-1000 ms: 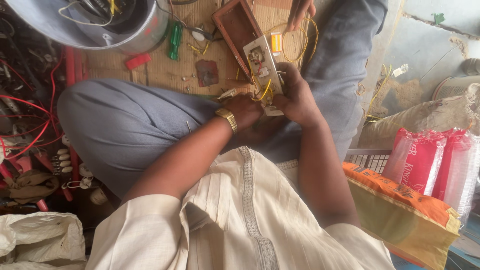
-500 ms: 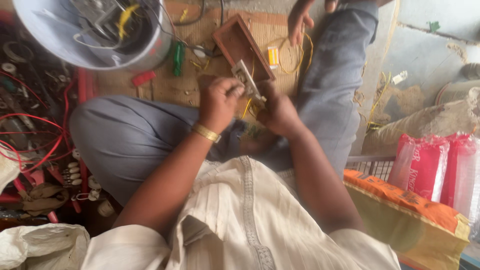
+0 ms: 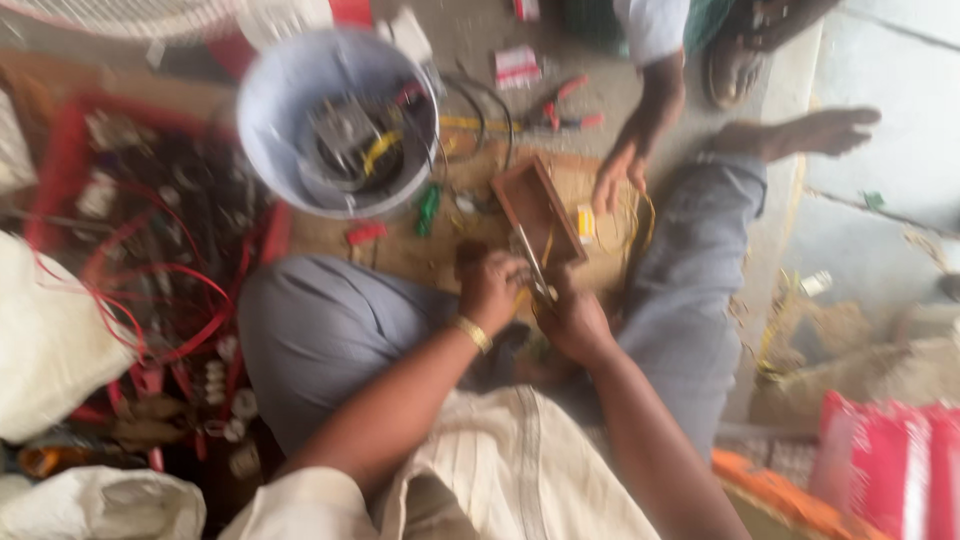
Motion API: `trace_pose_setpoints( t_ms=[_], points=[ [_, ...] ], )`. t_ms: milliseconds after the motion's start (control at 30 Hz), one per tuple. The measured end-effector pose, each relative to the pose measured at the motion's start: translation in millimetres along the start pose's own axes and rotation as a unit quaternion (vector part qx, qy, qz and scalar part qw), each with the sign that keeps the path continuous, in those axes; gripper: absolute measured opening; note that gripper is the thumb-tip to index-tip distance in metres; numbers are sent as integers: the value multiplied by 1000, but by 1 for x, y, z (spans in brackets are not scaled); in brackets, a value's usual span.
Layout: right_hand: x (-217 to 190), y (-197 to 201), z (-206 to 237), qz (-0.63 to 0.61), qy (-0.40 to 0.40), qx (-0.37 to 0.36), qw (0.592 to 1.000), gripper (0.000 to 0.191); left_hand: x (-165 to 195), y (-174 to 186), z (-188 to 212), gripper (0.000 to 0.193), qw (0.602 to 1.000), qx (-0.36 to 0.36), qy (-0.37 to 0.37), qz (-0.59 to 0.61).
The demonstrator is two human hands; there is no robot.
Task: The person sits on the floor and repairs an electrical switch assembly. They use a screwdriver to tighten connections and pliers to cut and strip wires, working on the internal components of the switch.
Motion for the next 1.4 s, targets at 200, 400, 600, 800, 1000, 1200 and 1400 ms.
trace_pose_setpoints(
  t_ms=[200, 400, 600, 800, 1000, 1200, 1400],
  points=[
    [-7, 0, 6, -56, 29, 13, 998, 41, -11, -2, 4, 17, 999, 25, 20, 21],
    [-16, 3, 9, -53, 14, -6, 999, 43, -8, 4, 3, 16, 998, 43, 39, 31],
    [-16, 0, 10, -64, 48, 27, 996, 42, 7, 3, 5, 12, 999, 3, -7, -32],
    [-9, -7, 8, -34, -11, 6, 999, 46, 15, 8, 3, 12, 1000, 2, -17, -22],
    [-16, -6, 11, -43, 49, 32, 997, 51, 19, 10, 5, 23, 1000, 15, -3, -20],
    [-10, -8, 7, -39, 20, 32, 998, 49, 49, 16, 14, 11, 991, -50, -88, -84],
    [-9, -10, 6, -28, 9, 32, 999, 51, 51, 23, 16, 23, 994, -52, -41, -84]
  ],
)
Point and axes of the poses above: each hand's wrist, its own z-axis away from the middle knuckle, its own y-axis out of the back of the hand, x = y × z, the point moved 7 cm from there along -z, towards the middle knuckle, and after that the axes turned 12 degrees about -y, right-handed, at the moved point
